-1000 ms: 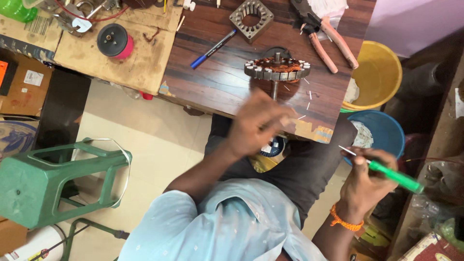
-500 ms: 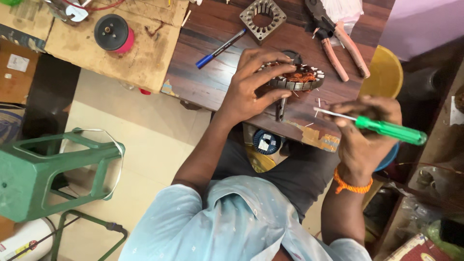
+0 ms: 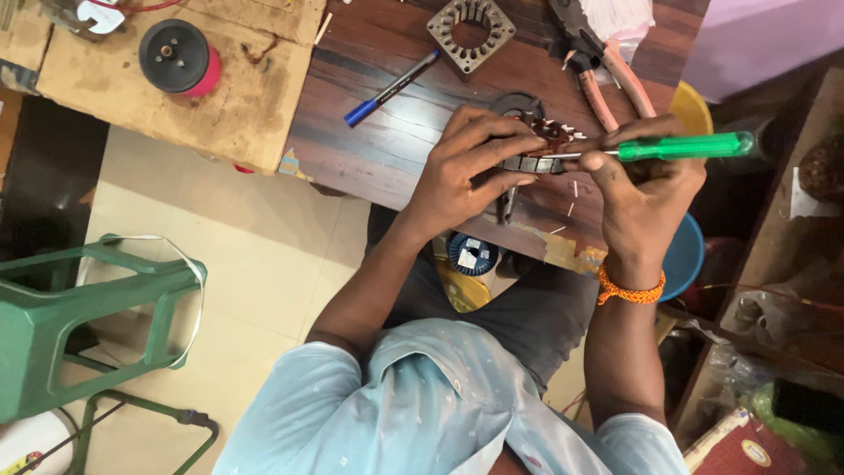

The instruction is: The person sits at a workbench repairing an electric motor. They use a screwdriver to work on the motor's brush holder and armature, handle small metal components, and fit parts onto the motor assembly by hand.

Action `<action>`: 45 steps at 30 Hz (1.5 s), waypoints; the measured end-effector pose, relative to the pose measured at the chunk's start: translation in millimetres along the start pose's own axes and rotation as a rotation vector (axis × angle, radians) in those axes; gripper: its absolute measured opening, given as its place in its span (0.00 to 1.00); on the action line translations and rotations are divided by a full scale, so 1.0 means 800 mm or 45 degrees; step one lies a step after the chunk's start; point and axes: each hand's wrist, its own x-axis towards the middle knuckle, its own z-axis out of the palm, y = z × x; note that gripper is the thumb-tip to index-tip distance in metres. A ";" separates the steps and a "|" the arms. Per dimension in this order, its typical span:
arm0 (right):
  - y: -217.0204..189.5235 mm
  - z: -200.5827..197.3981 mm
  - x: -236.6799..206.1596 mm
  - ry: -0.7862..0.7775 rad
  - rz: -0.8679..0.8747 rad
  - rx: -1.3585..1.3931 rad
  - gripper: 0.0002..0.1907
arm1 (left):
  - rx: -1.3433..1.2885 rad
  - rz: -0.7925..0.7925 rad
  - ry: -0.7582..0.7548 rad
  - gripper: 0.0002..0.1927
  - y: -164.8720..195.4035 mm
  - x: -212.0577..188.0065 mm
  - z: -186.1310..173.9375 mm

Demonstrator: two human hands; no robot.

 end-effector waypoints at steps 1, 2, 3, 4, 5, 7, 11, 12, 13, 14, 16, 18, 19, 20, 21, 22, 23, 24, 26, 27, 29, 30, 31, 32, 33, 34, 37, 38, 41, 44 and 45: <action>-0.002 -0.001 0.000 -0.013 -0.001 0.006 0.14 | -0.003 -0.002 0.004 0.24 0.000 -0.001 0.000; -0.003 -0.002 0.000 -0.026 -0.003 0.013 0.14 | -0.005 -0.004 0.008 0.24 0.000 -0.001 0.001; -0.004 -0.002 -0.001 -0.031 -0.010 -0.028 0.14 | -0.008 -0.004 0.010 0.24 0.000 -0.002 0.001; -0.005 -0.002 -0.001 -0.034 -0.018 -0.068 0.14 | -0.012 -0.004 0.011 0.24 -0.001 -0.002 0.001; -0.005 0.000 -0.002 -0.034 -0.030 -0.102 0.14 | -0.009 0.002 0.008 0.24 -0.002 -0.001 0.000; -0.008 0.004 -0.004 -0.034 -0.062 -0.239 0.15 | -0.020 -0.005 0.000 0.24 -0.004 0.001 -0.002; -0.021 0.006 -0.007 -0.026 -0.107 -0.464 0.14 | -0.029 0.019 0.006 0.24 -0.006 0.009 0.002; -0.026 0.007 -0.007 -0.021 -0.113 -0.514 0.14 | -0.043 0.005 0.007 0.24 -0.005 0.011 0.004; -0.030 0.008 -0.010 -0.013 -0.112 -0.564 0.14 | -0.061 -0.008 0.012 0.24 -0.003 0.011 0.008; -0.036 0.009 -0.012 0.002 -0.106 -0.612 0.14 | -0.082 -0.022 0.006 0.24 0.000 0.012 0.009; -0.039 0.015 -0.011 -0.027 -0.188 -0.589 0.13 | -0.063 -0.055 -0.036 0.24 0.000 0.013 0.011; -0.042 0.022 -0.009 -0.042 -0.219 -0.539 0.12 | -0.058 -0.063 -0.058 0.24 -0.002 0.013 0.013; -0.044 0.024 -0.008 -0.038 -0.211 -0.500 0.11 | -0.061 -0.051 -0.061 0.23 -0.004 0.014 0.014; -0.046 0.027 -0.006 -0.033 -0.201 -0.465 0.11 | -0.070 -0.041 -0.063 0.23 -0.006 0.014 0.015; -0.050 0.027 -0.004 -0.040 -0.197 -0.543 0.10 | -0.072 -0.031 -0.054 0.23 -0.007 0.014 0.015; -0.053 0.027 -0.002 -0.046 -0.193 -0.620 0.10 | -0.072 -0.020 -0.043 0.23 -0.008 0.013 0.016; -0.056 0.027 0.000 -0.049 -0.186 -0.697 0.09 | -0.075 -0.010 -0.038 0.23 -0.010 0.012 0.016; -0.059 0.027 0.001 -0.054 -0.179 -0.733 0.09 | -0.074 -0.015 -0.050 0.23 -0.011 0.012 0.015; -0.062 0.027 0.004 -0.064 -0.165 -0.806 0.10 | -0.072 -0.023 -0.073 0.22 -0.011 0.010 0.014; -0.063 0.029 0.004 -0.052 -0.170 -0.812 0.10 | -0.082 -0.033 -0.066 0.22 -0.010 0.010 0.013; -0.062 0.034 0.005 -0.035 -0.190 -0.823 0.11 | -0.097 -0.052 -0.044 0.21 -0.008 0.010 0.013; -0.061 0.037 0.004 -0.033 -0.191 -0.747 0.10 | -0.094 -0.045 -0.021 0.22 -0.007 0.010 0.013; -0.061 0.040 0.003 -0.032 -0.188 -0.673 0.10 | -0.093 -0.042 0.001 0.22 -0.005 0.010 0.013; -0.061 0.043 0.001 -0.031 -0.184 -0.599 0.09 | -0.093 -0.041 0.023 0.23 -0.004 0.009 0.014; -0.061 0.045 0.000 -0.032 -0.205 -0.620 0.09 | -0.096 -0.047 0.017 0.23 -0.004 0.009 0.015; -0.062 0.048 -0.003 -0.030 -0.222 -0.640 0.09 | -0.100 -0.056 0.006 0.23 -0.005 0.006 0.015; -0.063 0.051 -0.010 -0.035 -0.327 -0.842 0.09 | -0.100 -0.053 -0.001 0.22 -0.010 0.001 0.015; -0.064 0.051 -0.011 -0.034 -0.363 -0.941 0.09 | -0.106 -0.048 -0.006 0.22 -0.012 0.000 0.016; -0.063 0.049 -0.011 -0.011 -0.317 -1.066 0.09 | -0.106 -0.003 -0.043 0.23 -0.013 0.001 0.020; -0.061 0.050 -0.007 -0.032 -0.268 -0.903 0.09 | -0.117 -0.009 -0.047 0.21 -0.008 0.001 0.017; -0.059 0.052 -0.006 -0.025 -0.166 -0.796 0.11 | -0.117 -0.011 -0.054 0.20 -0.006 0.002 0.016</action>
